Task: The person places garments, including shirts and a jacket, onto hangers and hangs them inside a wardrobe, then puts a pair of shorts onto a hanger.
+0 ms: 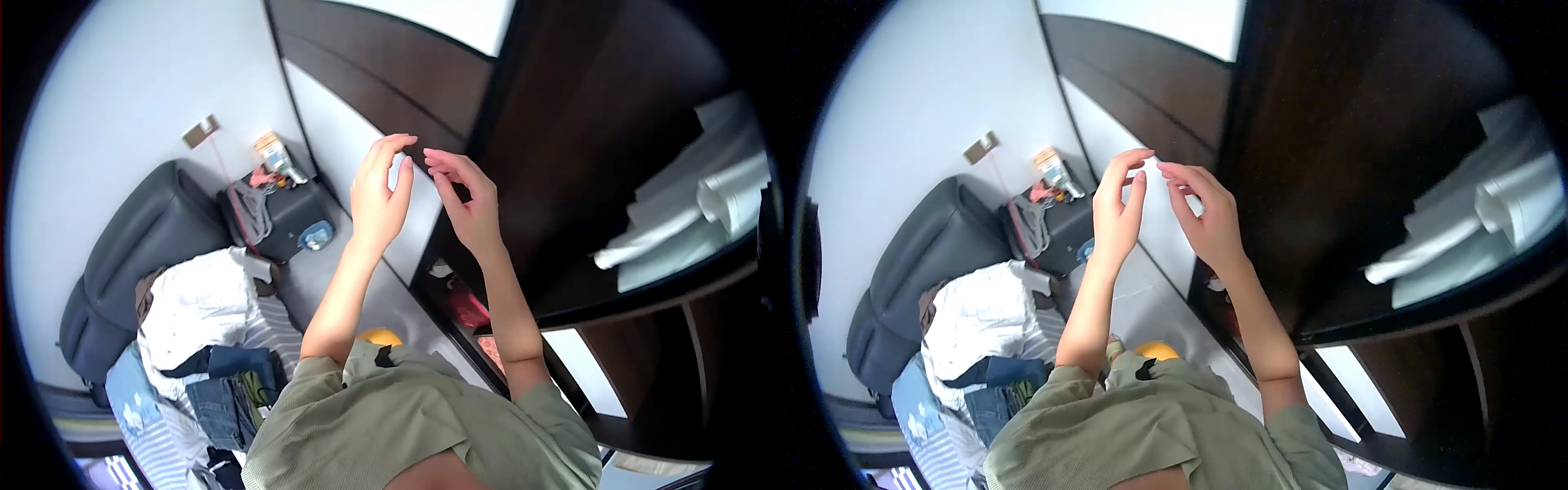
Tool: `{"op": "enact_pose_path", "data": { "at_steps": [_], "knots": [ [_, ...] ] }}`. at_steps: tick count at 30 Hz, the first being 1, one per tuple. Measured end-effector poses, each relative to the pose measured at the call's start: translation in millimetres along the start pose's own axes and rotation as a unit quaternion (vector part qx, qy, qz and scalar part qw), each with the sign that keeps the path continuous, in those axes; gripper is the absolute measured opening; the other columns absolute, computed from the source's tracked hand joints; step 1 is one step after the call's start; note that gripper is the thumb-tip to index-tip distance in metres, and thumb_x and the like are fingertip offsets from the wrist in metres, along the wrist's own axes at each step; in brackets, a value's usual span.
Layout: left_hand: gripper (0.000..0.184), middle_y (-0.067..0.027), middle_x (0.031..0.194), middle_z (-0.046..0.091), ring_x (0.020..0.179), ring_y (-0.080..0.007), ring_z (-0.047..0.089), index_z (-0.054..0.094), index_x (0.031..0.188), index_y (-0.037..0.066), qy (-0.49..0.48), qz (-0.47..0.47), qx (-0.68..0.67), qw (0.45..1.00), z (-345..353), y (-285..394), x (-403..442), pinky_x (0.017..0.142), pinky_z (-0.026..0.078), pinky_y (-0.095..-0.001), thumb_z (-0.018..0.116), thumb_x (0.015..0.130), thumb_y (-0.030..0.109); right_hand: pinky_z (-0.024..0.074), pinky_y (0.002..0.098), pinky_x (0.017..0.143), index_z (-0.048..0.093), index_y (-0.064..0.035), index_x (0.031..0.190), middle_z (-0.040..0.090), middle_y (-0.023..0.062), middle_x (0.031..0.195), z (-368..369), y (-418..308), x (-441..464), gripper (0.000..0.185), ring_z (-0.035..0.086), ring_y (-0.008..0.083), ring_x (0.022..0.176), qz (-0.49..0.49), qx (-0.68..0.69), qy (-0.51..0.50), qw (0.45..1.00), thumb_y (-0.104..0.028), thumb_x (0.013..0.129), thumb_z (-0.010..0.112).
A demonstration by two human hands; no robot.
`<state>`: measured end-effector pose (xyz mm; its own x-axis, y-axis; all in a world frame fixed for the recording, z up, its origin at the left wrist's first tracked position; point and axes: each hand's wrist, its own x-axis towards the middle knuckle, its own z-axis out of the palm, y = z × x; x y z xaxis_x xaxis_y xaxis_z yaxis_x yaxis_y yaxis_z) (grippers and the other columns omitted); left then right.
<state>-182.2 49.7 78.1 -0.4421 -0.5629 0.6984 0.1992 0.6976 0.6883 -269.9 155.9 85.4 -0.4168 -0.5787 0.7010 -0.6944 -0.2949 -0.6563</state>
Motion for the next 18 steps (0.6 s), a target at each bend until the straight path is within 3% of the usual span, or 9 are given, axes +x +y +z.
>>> {"op": "enact_pose_path", "data": {
  "at_steps": [9, 11, 18],
  "knots": [
    [0.019, -0.0087, 0.100, 0.059, 0.085, -0.0231, 0.058, 0.057, 0.101, 0.006, 0.054, -0.109, 0.075, 0.990, -162.2, -120.5, 13.1, 0.074, 0.045, -0.0290, 0.050, 0.083, 0.007, 0.0475, 0.0261, 0.077, 0.058, -0.0036, 0.110, 0.061, 0.0086, 0.102, 202.5, 30.6, 39.7, 0.027, 0.060, 0.0162, 0.092, 0.062, 0.116, -0.136, 0.982, 0.001, 0.084, 0.051],
    [0.018, -0.0090, 0.097, 0.059, 0.079, -0.0222, 0.057, 0.057, 0.101, 0.006, 0.075, -0.099, 0.087, 0.988, -195.3, -155.8, 12.7, 0.071, 0.045, -0.0294, 0.050, 0.083, 0.007, 0.0472, 0.0257, 0.076, 0.058, -0.0032, 0.110, 0.062, 0.0083, 0.100, 249.1, 36.8, 45.0, 0.026, 0.060, 0.0153, 0.090, 0.093, 0.133, -0.167, 0.972, 0.001, 0.084, 0.052],
    [0.017, -0.0085, 0.095, 0.059, 0.080, -0.0232, 0.059, 0.058, 0.099, 0.006, 0.065, -0.233, 0.129, 0.962, -298.8, -238.4, -9.5, 0.070, 0.046, -0.0307, 0.051, 0.083, 0.008, 0.0475, 0.0245, 0.072, 0.059, -0.0048, 0.109, 0.062, 0.0080, 0.094, 386.6, 76.7, 36.0, 0.027, 0.060, 0.0145, 0.082, 0.167, 0.152, -0.225, 0.948, 0.001, 0.082, 0.053]
  ]
}}
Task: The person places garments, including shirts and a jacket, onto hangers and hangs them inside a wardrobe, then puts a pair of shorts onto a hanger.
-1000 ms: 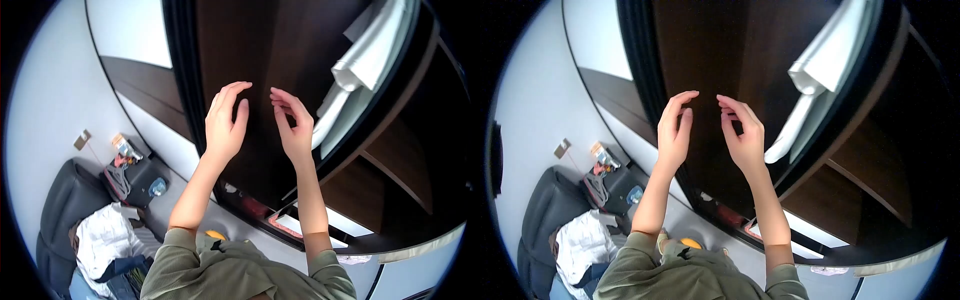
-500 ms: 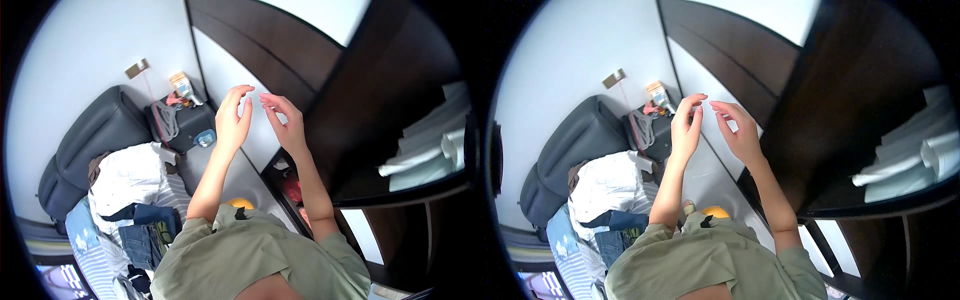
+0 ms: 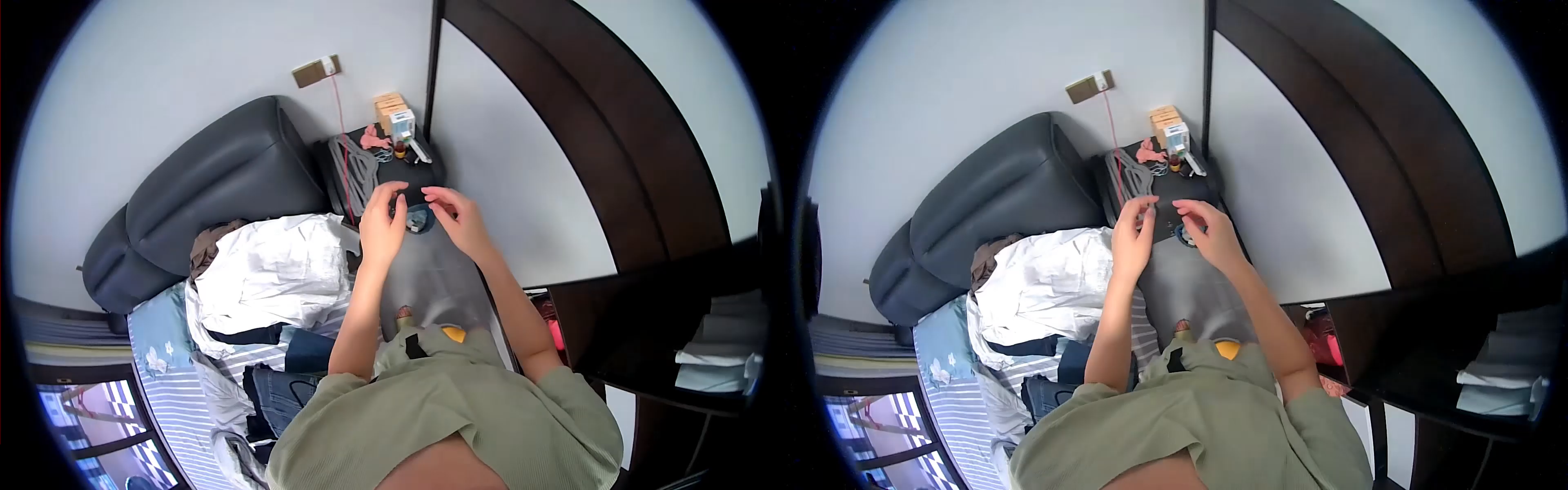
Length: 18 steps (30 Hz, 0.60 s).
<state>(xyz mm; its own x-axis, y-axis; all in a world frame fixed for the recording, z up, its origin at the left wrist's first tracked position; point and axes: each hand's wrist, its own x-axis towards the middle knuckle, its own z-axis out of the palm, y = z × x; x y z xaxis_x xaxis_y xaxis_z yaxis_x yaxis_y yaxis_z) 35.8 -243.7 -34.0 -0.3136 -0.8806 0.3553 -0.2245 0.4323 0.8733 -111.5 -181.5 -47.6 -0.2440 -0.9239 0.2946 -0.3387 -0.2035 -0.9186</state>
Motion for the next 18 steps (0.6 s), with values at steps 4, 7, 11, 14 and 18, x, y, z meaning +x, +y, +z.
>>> {"op": "enact_pose_path", "data": {
  "at_steps": [4, 7, 11, 14, 18],
  "knots": [
    [0.016, -0.0089, 0.095, 0.060, 0.081, -0.0244, 0.060, 0.058, 0.098, 0.006, 0.009, -0.060, 0.043, 0.997, -25.6, -44.1, 4.2, 0.069, 0.046, -0.0323, 0.052, 0.083, 0.010, 0.0467, 0.0236, 0.073, 0.059, -0.0055, 0.109, 0.063, 0.0072, 0.093, 32.7, 39.3, 16.0, 0.027, 0.060, 0.0124, 0.082, 0.059, 0.003, -0.028, 0.998, 0.000, 0.083, 0.053],
    [0.016, -0.0090, 0.092, 0.059, 0.080, -0.0245, 0.060, 0.059, 0.097, 0.007, 0.023, -0.077, 0.067, 0.994, -32.8, -75.1, 4.7, 0.068, 0.046, -0.0330, 0.052, 0.083, 0.011, 0.0464, 0.0230, 0.073, 0.059, -0.0056, 0.108, 0.063, 0.0062, 0.092, 48.4, 65.9, 27.0, 0.027, 0.059, 0.0110, 0.082, 0.093, 0.031, -0.050, 0.994, 0.000, 0.083, 0.053],
    [0.016, -0.0087, 0.090, 0.059, 0.078, -0.0242, 0.059, 0.059, 0.097, 0.008, 0.024, -0.118, 0.086, 0.989, -34.7, -111.9, 2.8, 0.068, 0.046, -0.0335, 0.051, 0.084, 0.013, 0.0462, 0.0226, 0.072, 0.059, -0.0055, 0.108, 0.062, 0.0055, 0.089, 70.3, 109.0, 40.9, 0.026, 0.059, 0.0100, 0.080, 0.098, 0.056, -0.071, 0.991, 0.000, 0.083, 0.053],
    [0.017, -0.0098, 0.088, 0.059, 0.079, -0.0254, 0.060, 0.060, 0.097, 0.010, 0.017, -0.170, 0.101, 0.980, -34.4, -133.3, 5.6, 0.069, 0.046, -0.0341, 0.051, 0.084, 0.014, 0.0461, 0.0224, 0.072, 0.059, -0.0037, 0.107, 0.062, 0.0054, 0.087, 87.0, 140.3, 54.2, 0.026, 0.058, 0.0096, 0.078, 0.106, 0.071, -0.090, 0.988, 0.001, 0.082, 0.052],
    [0.020, -0.0090, 0.098, 0.061, 0.084, -0.0219, 0.061, 0.059, 0.102, 0.008, 0.006, -0.203, 0.113, 0.972, -36.3, -172.1, 14.2, 0.071, 0.046, -0.0313, 0.050, 0.085, 0.014, 0.0450, 0.0218, 0.071, 0.060, -0.0039, 0.106, 0.062, 0.0043, 0.087, 106.1, 183.9, 81.4, 0.026, 0.057, 0.0085, 0.076, 0.127, 0.091, -0.127, 0.980, 0.000, 0.082, 0.052]
  ]
}}
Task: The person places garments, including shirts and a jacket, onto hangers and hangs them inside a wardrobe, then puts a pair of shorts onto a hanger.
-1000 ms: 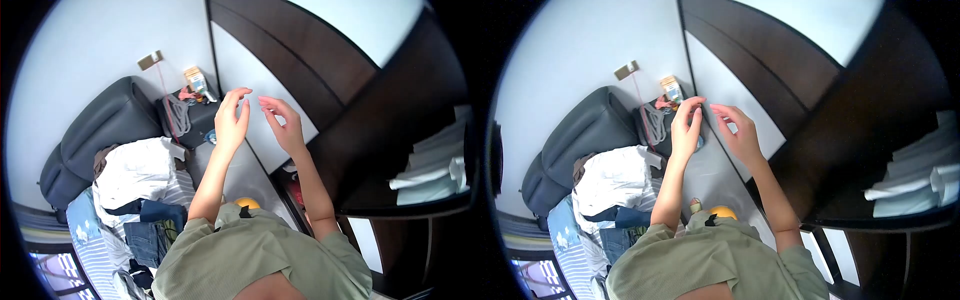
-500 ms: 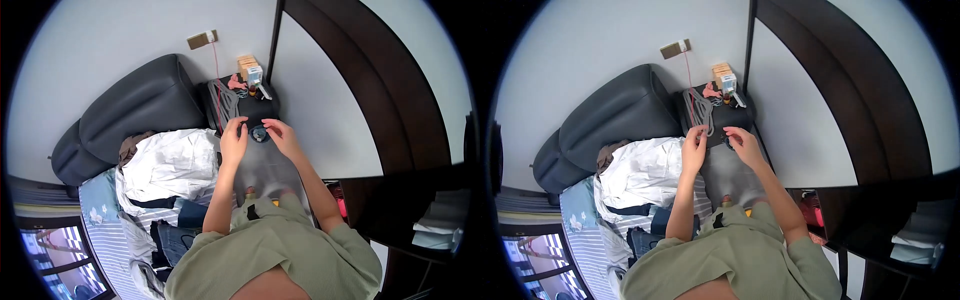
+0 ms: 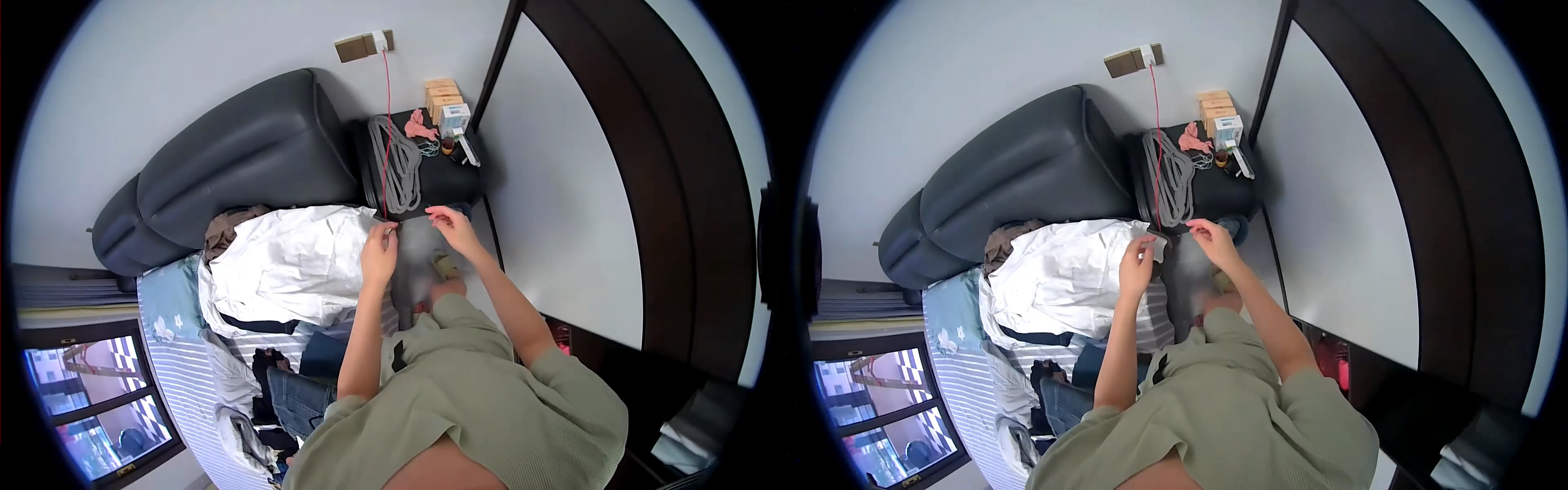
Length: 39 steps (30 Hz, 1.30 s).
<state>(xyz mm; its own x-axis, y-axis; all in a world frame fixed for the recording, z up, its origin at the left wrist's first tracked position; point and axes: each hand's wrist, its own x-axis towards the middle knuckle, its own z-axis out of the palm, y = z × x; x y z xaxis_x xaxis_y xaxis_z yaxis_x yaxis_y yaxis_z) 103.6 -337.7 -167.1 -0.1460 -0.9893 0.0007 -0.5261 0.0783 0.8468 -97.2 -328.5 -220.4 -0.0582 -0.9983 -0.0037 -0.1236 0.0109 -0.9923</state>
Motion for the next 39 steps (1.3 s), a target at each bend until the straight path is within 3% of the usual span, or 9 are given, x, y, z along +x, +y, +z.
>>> {"op": "enact_pose_path", "data": {
  "at_steps": [5, 10, 19, 20, 23, 27, 31, 34, 39],
  "knots": [
    [0.020, -0.0106, 0.098, 0.062, 0.082, -0.0233, 0.062, 0.060, 0.102, 0.007, 0.027, -0.046, -0.043, 0.998, 29.2, -43.8, 41.3, 0.072, 0.048, -0.0329, 0.053, 0.084, 0.015, 0.0430, 0.0199, 0.066, 0.060, -0.0040, 0.105, 0.057, -0.0011, 0.082, -2.5, 64.9, 63.5, 0.023, 0.052, 0.0050, 0.073, 0.025, 0.011, -0.065, 0.998, -0.004, 0.082, 0.056],
    [0.021, -0.0117, 0.092, 0.064, 0.082, -0.0244, 0.063, 0.060, 0.102, 0.007, 0.001, -0.136, -0.037, 0.990, 86.0, -87.0, 94.7, 0.072, 0.048, -0.0334, 0.053, 0.084, 0.015, 0.0441, 0.0201, 0.066, 0.060, -0.0032, 0.107, 0.060, 0.0010, 0.082, -15.7, 111.3, 125.4, 0.027, 0.055, 0.0066, 0.072, 0.101, 0.002, -0.112, 0.989, -0.004, 0.081, 0.053],
    [0.025, -0.0094, 0.099, 0.064, 0.090, -0.0160, 0.061, 0.058, 0.107, 0.000, -0.051, -0.210, -0.165, 0.962, 209.5, -204.1, 185.4, 0.079, 0.045, -0.0257, 0.052, 0.085, 0.009, 0.0445, 0.0191, 0.063, 0.057, -0.0045, 0.111, 0.064, 0.0055, 0.090, -28.3, 234.2, 207.6, 0.026, 0.058, 0.0089, 0.074, 0.263, 0.127, -0.078, 0.953, -0.007, 0.085, 0.052],
    [0.033, -0.0136, 0.102, 0.063, 0.095, -0.0239, 0.061, 0.057, 0.111, 0.002, -0.057, -0.235, -0.132, 0.961, 217.5, -211.8, 188.1, 0.082, 0.046, -0.0338, 0.056, 0.082, 0.017, 0.0446, 0.0190, 0.063, 0.057, -0.0050, 0.112, 0.064, 0.0054, 0.091, -26.3, 246.2, 212.8, 0.027, 0.058, 0.0089, 0.075, 0.286, 0.149, -0.068, 0.944, -0.008, 0.085, 0.052],
    [0.041, -0.0173, 0.111, 0.058, 0.105, -0.0290, 0.055, 0.053, 0.116, 0.002, -0.040, -0.242, -0.107, 0.964, 240.0, -226.8, 191.9, 0.088, 0.043, -0.0358, 0.060, 0.080, 0.020, 0.0456, 0.0207, 0.068, 0.055, -0.0071, 0.115, 0.064, 0.0034, 0.093, -20.2, 275.7, 223.4, 0.029, 0.059, 0.0089, 0.078, 0.326, 0.191, -0.062, 0.924, -0.012, 0.086, 0.052],
    [0.059, -0.0214, 0.121, 0.046, 0.113, -0.0368, 0.045, 0.040, 0.126, 0.000, -0.040, -0.112, -0.008, 0.993, 263.3, -260.4, 188.6, 0.095, 0.037, -0.0396, 0.064, 0.079, 0.027, 0.0454, 0.0226, 0.074, 0.052, -0.0093, 0.119, 0.062, 0.0026, 0.099, -8.9, 310.0, 234.1, 0.032, 0.057, 0.0092, 0.084, 0.351, 0.209, -0.022, 0.912, -0.013, 0.087, 0.051],
    [0.064, -0.0228, 0.125, 0.041, 0.112, -0.0387, 0.043, 0.036, 0.127, 0.000, -0.073, -0.174, -0.037, 0.981, 271.5, -273.3, 189.6, 0.094, 0.037, -0.0407, 0.066, 0.077, 0.026, 0.0451, 0.0219, 0.066, 0.049, -0.0042, 0.119, 0.062, 0.0039, 0.092, 6.9, 320.2, 238.8, 0.037, 0.057, 0.0107, 0.077, 0.351, 0.232, 0.058, 0.905, -0.006, 0.082, 0.054],
    [0.065, -0.0225, 0.123, 0.042, 0.110, -0.0377, 0.045, 0.036, 0.127, 0.000, -0.056, -0.152, -0.022, 0.987, 272.1, -270.4, 188.8, 0.093, 0.038, -0.0409, 0.068, 0.075, 0.025, 0.0450, 0.0231, 0.066, 0.048, -0.0039, 0.119, 0.062, 0.0054, 0.093, 15.9, 329.9, 241.4, 0.039, 0.057, 0.0122, 0.077, 0.368, 0.257, 0.050, 0.892, -0.004, 0.081, 0.054],
    [0.059, -0.0211, 0.115, 0.048, 0.106, -0.0364, 0.049, 0.040, 0.124, 0.002, -0.035, -0.178, 0.020, 0.983, 269.8, -263.2, 192.0, 0.089, 0.041, -0.0405, 0.067, 0.075, 0.022, 0.0456, 0.0242, 0.073, 0.050, -0.0094, 0.119, 0.060, 0.0028, 0.096, 20.8, 341.2, 243.0, 0.036, 0.058, 0.0109, 0.085, 0.377, 0.233, 0.013, 0.896, -0.016, 0.084, 0.055]
  ]
}}
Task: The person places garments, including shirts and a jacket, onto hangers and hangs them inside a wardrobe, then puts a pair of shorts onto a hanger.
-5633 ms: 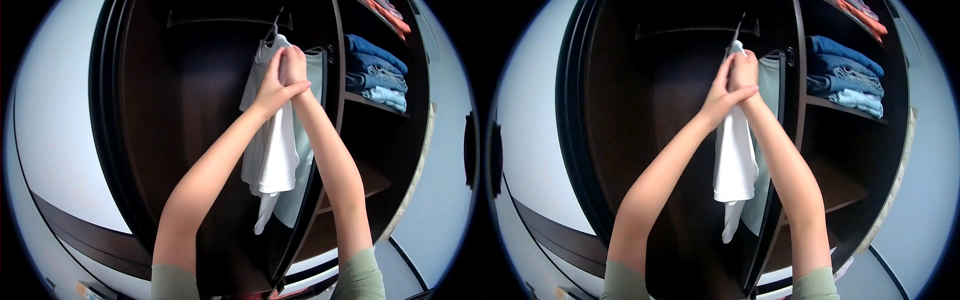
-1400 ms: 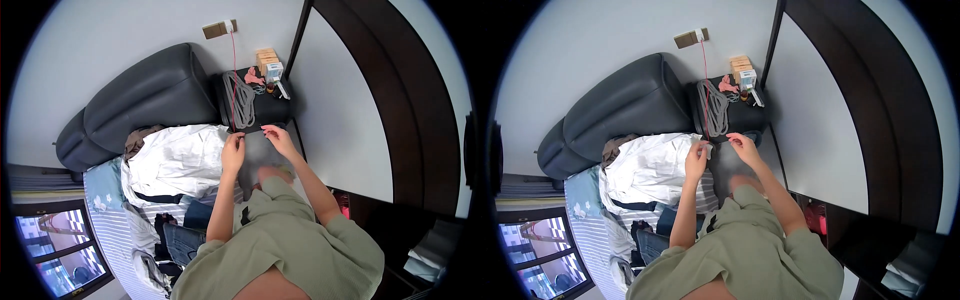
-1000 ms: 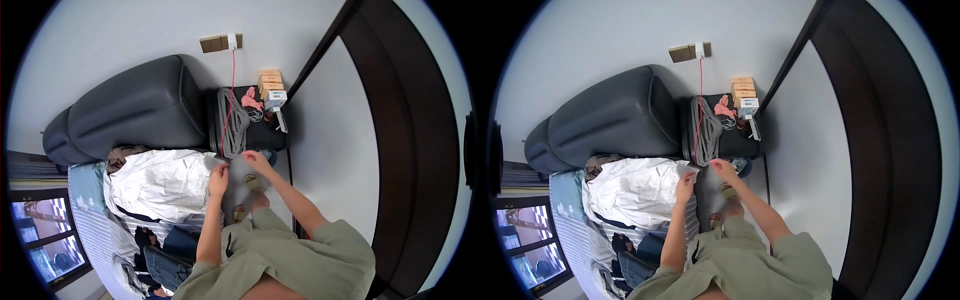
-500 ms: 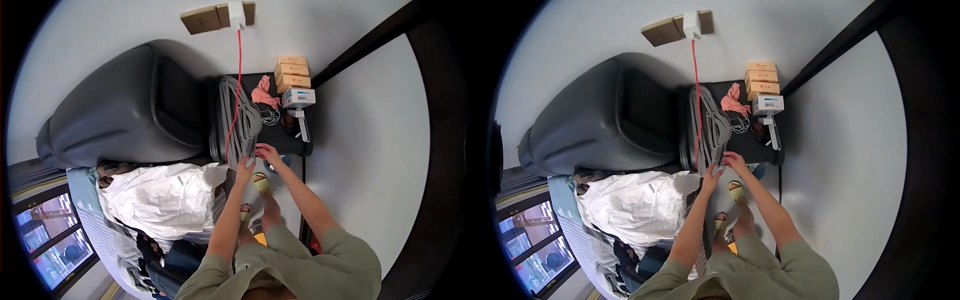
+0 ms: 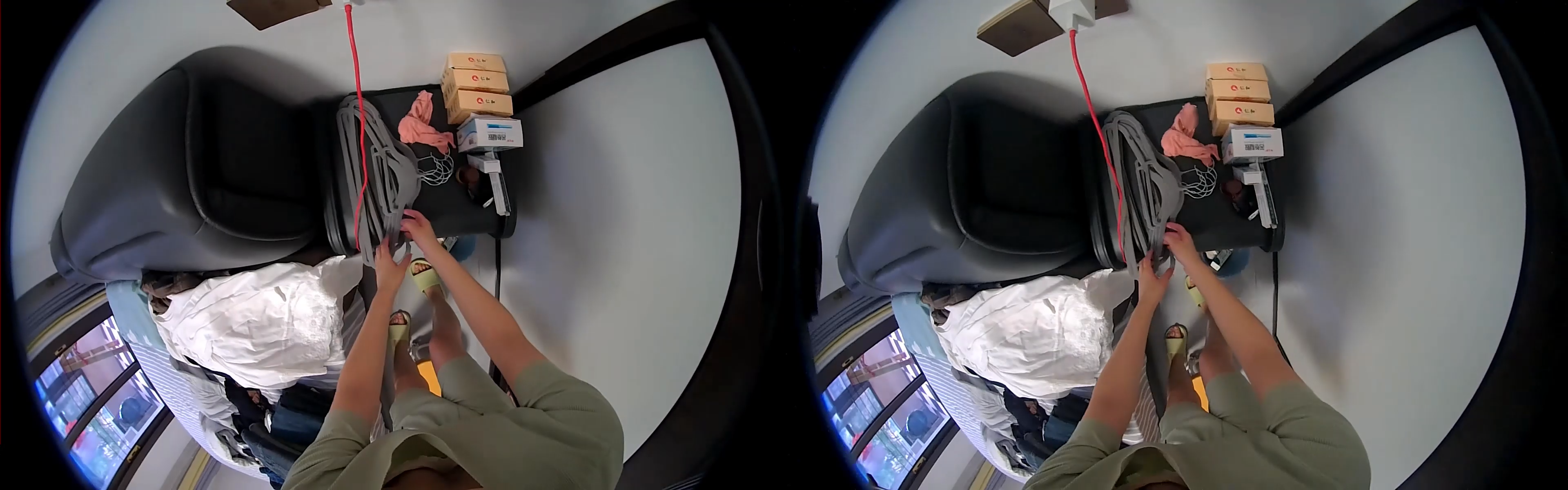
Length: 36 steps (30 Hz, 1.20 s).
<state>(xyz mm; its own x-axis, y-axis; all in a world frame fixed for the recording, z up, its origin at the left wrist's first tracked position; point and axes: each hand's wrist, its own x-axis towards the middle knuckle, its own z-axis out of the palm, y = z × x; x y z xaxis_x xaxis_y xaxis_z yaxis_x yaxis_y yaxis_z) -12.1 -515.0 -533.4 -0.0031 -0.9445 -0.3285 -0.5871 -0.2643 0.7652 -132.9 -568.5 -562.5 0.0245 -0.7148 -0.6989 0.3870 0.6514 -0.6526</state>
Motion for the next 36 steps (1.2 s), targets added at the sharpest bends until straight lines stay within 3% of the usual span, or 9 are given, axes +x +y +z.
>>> {"op": "enact_pose_path", "data": {
  "at_steps": [4, 5, 11, 14, 17, 24, 28, 32, 36],
  "knots": [
    [0.042, -0.0162, 0.111, 0.053, 0.099, -0.0335, 0.054, 0.047, 0.118, 0.005, -0.009, -0.061, 0.065, 0.996, -11.5, 14.8, 3.7, 0.081, 0.045, -0.0405, 0.059, 0.081, 0.019, 0.0464, 0.0248, 0.071, 0.051, -0.0091, 0.116, 0.060, 0.0019, 0.094, 10.6, -4.5, -2.2, 0.034, 0.059, 0.0122, 0.082, 0.018, 0.006, 0.005, 1.000, -0.019, 0.084, 0.056],
    [0.031, -0.0120, 0.101, 0.060, 0.087, -0.0304, 0.060, 0.052, 0.114, 0.005, 0.051, -0.008, 0.084, 0.995, -11.1, 16.6, 2.7, 0.074, 0.047, -0.0399, 0.053, 0.085, 0.016, 0.0469, 0.0257, 0.072, 0.051, -0.0079, 0.115, 0.060, 0.0028, 0.093, 10.5, -5.6, -3.5, 0.034, 0.060, 0.0139, 0.082, 0.019, 0.009, 0.002, 1.000, -0.020, 0.084, 0.056],
    [0.027, -0.0079, 0.085, 0.066, 0.058, -0.0128, 0.059, 0.054, 0.112, 0.000, -0.037, -0.100, -0.103, 0.989, -30.3, 34.3, 4.3, 0.057, 0.047, -0.0248, 0.052, 0.085, 0.007, 0.0475, 0.0286, 0.077, 0.049, -0.0068, 0.115, 0.061, 0.0064, 0.096, 19.5, -41.8, -20.5, 0.032, 0.060, 0.0160, 0.088, -0.029, 0.122, -0.036, 0.991, -0.020, 0.086, 0.054],
    [0.027, -0.0058, 0.086, 0.065, 0.059, -0.0079, 0.056, 0.054, 0.113, -0.001, -0.038, -0.110, -0.150, 0.982, -44.2, 53.8, 0.0, 0.055, 0.045, -0.0216, 0.051, 0.087, 0.006, 0.0473, 0.0266, 0.070, 0.048, -0.0054, 0.116, 0.062, 0.0073, 0.094, 28.6, -67.3, -32.2, 0.032, 0.060, 0.0141, 0.079, -0.064, 0.115, -0.034, 0.991, -0.015, 0.087, 0.054],
    [0.025, -0.0054, 0.087, 0.065, 0.059, -0.0080, 0.054, 0.054, 0.111, -0.003, -0.048, -0.076, -0.216, 0.972, -52.3, 58.6, -6.9, 0.055, 0.045, -0.0213, 0.050, 0.088, 0.006, 0.0462, 0.0282, 0.080, 0.046, -0.0061, 0.120, 0.061, 0.0064, 0.097, 28.1, -84.5, -38.7, 0.035, 0.060, 0.0159, 0.089, -0.105, 0.039, -0.046, 0.993, -0.021, 0.088, 0.052],
    [0.022, -0.0068, 0.090, 0.065, 0.060, -0.0082, 0.055, 0.053, 0.107, -0.004, -0.131, -0.084, -0.288, 0.945, -73.8, 107.4, -56.4, 0.053, 0.042, -0.0204, 0.051, 0.088, 0.006, 0.0464, 0.0266, 0.072, 0.045, -0.0026, 0.116, 0.062, 0.0086, 0.094, 32.9, -150.3, -93.4, 0.036, 0.060, 0.0144, 0.083, -0.171, 0.128, 0.035, 0.976, -0.019, 0.085, 0.055],
    [0.024, -0.0077, 0.093, 0.065, 0.070, -0.0108, 0.061, 0.053, 0.109, -0.003, -0.205, -0.115, -0.342, 0.910, -78.1, 130.0, -90.5, 0.060, 0.046, -0.0220, 0.055, 0.086, 0.005, 0.0450, 0.0246, 0.062, 0.038, -0.0011, 0.124, 0.052, 0.0022, 0.075, 36.6, -182.1, -145.9, 0.045, 0.049, 0.0090, 0.063, -0.190, 0.173, 0.078, 0.963, -0.014, 0.084, 0.054],
    [0.027, -0.0055, 0.086, 0.065, 0.071, -0.0133, 0.062, 0.056, 0.107, 0.000, -0.255, -0.079, -0.349, 0.898, -68.7, 150.1, -120.7, 0.067, 0.048, -0.0241, 0.061, 0.082, 0.009, 0.0243, 0.0171, 0.050, 0.042, -0.0070, 0.126, 0.038, -0.0042, 0.070, 43.0, -196.8, -214.9, 0.042, 0.030, 0.0020, 0.055, -0.228, 0.201, 0.110, 0.947, -0.008, 0.084, 0.048],
    [0.038, -0.0063, 0.097, 0.064, 0.084, -0.0167, 0.061, 0.055, 0.112, 0.006, -0.274, 0.004, -0.187, 0.944, -80.6, 170.5, -136.7, 0.073, 0.048, -0.0276, 0.067, 0.076, 0.012, 0.0204, 0.0153, 0.049, 0.040, -0.0091, 0.130, 0.038, -0.0065, 0.073, 63.8, -202.5, -279.8, 0.044, 0.027, 0.0000, 0.057, -0.317, 0.080, 0.159, 0.932, -0.008, 0.086, 0.047]
  ]
}}
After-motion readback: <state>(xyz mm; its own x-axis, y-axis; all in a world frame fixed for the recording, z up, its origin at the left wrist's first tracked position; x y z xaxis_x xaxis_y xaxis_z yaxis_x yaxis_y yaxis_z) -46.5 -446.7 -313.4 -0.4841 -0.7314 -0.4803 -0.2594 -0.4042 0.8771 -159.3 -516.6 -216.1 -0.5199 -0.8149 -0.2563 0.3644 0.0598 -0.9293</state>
